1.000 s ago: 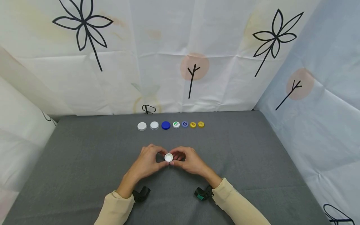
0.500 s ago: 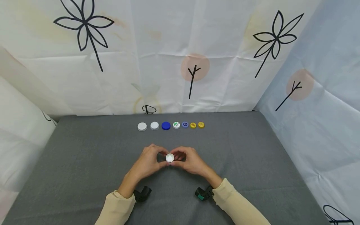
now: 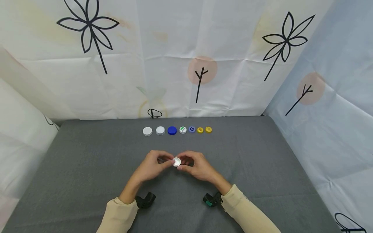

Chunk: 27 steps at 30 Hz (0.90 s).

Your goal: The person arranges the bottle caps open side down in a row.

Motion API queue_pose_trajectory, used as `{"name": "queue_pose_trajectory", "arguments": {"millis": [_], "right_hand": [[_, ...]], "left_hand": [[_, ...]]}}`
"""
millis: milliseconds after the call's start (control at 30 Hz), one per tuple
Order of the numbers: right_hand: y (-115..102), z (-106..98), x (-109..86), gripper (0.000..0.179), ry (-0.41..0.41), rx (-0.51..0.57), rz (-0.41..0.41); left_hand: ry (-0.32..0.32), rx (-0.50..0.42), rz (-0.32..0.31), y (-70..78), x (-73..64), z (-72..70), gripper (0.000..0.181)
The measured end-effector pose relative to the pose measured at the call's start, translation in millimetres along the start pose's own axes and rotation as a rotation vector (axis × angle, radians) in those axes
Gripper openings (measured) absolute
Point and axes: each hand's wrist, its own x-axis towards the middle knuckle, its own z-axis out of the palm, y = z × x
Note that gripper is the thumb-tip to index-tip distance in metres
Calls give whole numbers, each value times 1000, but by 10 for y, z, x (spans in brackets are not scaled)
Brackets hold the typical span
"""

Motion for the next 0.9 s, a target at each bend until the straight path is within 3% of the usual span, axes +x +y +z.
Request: {"name": "queue_pose_trajectory", "arguments": {"millis": [300,567,667,900], "right_hand": [[14,1,3,31,21,-1,-14],[3,11,10,31,49,16,-8],[-1,14,17,32,57,48,-4],[-14,-10,20,28,60,124,44]], "left_hand": [[-8,-76,-94,1,12,1,19],[-50,-246,-213,14,27,-3,21],[-48,-291,-219,24,32,-6,22],[-38,-309,-163,28,42,23,18]]}}
